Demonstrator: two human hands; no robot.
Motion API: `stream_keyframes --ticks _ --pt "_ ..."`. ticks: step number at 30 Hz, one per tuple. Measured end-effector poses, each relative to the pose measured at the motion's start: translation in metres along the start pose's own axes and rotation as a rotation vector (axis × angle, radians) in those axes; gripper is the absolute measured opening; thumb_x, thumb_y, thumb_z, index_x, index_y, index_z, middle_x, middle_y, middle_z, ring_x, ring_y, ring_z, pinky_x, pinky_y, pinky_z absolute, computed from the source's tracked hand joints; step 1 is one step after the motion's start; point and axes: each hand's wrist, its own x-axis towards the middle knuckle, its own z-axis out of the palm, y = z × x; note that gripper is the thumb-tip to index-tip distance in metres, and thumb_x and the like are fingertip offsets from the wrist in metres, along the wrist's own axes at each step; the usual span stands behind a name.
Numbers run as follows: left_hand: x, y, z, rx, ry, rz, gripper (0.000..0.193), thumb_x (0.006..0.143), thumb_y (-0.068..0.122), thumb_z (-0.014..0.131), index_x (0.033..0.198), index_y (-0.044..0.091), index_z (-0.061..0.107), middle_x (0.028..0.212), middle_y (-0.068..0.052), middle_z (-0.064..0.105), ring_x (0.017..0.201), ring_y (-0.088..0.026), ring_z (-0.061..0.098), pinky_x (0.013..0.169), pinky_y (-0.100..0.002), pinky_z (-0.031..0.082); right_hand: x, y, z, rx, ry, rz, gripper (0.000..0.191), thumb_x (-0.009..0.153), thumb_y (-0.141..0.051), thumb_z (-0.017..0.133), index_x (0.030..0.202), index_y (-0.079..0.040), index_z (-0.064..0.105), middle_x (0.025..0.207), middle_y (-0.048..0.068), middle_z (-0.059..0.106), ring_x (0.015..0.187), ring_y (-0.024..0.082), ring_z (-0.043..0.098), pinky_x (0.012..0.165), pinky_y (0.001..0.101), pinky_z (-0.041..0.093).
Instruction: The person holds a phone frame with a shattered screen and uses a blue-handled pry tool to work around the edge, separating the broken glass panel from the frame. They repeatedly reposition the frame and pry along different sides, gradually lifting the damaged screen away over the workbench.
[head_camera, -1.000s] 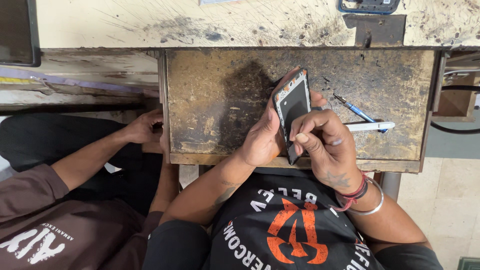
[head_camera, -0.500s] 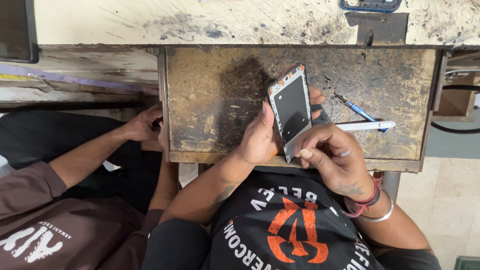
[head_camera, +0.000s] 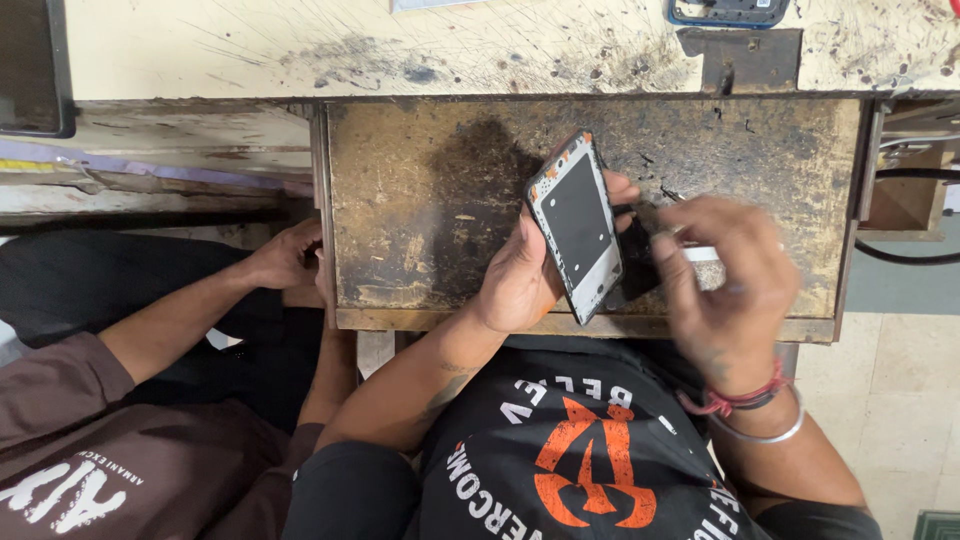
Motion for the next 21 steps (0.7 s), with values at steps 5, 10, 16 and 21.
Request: stream_keyframes --ticks 5,10,16,21 --pt "0.001 0.002 0.002 0.047 0.027 0.040 0.094 0.105 0.060 0.056 0.166 0.001 0.015 0.156 -0.015 0.041 0.153 -0.028 0.037 0.131 -0.045 0.029 0.001 -0.023 0.018 0.129 -0.079 -0.085 0.022 0.087 -0.004 0.084 0.108 -0.004 0.074 0.102 0.010 0.073 0.092 0.021 0.072 0.082 0.0325 0.057" --pt "0.003 0.008 0.004 0.120 0.041 0.020 0.109 0.099 0.062 0.062 0.171 0.005 0.003 0.154 -0.013 0.039 0.152 -0.026 0.036 0.131 -0.043 0.027 0.003 -0.029 0.028 0.147 -0.082 -0.059 0.020 0.086 -0.004 0.086 0.103 -0.004 0.076 0.098 0.008 0.074 0.087 0.020 0.073 0.076 0.0305 0.056" --pt "0.002 0.011 0.008 0.170 0.026 0.014 0.113 0.098 0.064 0.064 0.172 0.004 0.003 0.152 -0.012 0.040 0.152 -0.024 0.036 0.132 -0.042 0.027 0.006 -0.025 0.021 0.294 -0.177 0.075 0.015 0.088 -0.007 0.084 0.096 -0.003 0.072 0.093 0.006 0.073 0.081 0.016 0.071 0.073 0.0284 0.054" --pt "0.001 0.011 0.009 0.225 0.002 0.015 0.110 0.100 0.064 0.062 0.170 0.003 0.005 0.154 -0.012 0.040 0.151 -0.024 0.036 0.128 -0.042 0.025 0.013 -0.017 0.017 0.390 -0.318 0.166 0.013 0.087 -0.009 0.082 0.092 -0.004 0.071 0.085 0.005 0.069 0.078 0.017 0.066 0.075 0.0291 0.051"
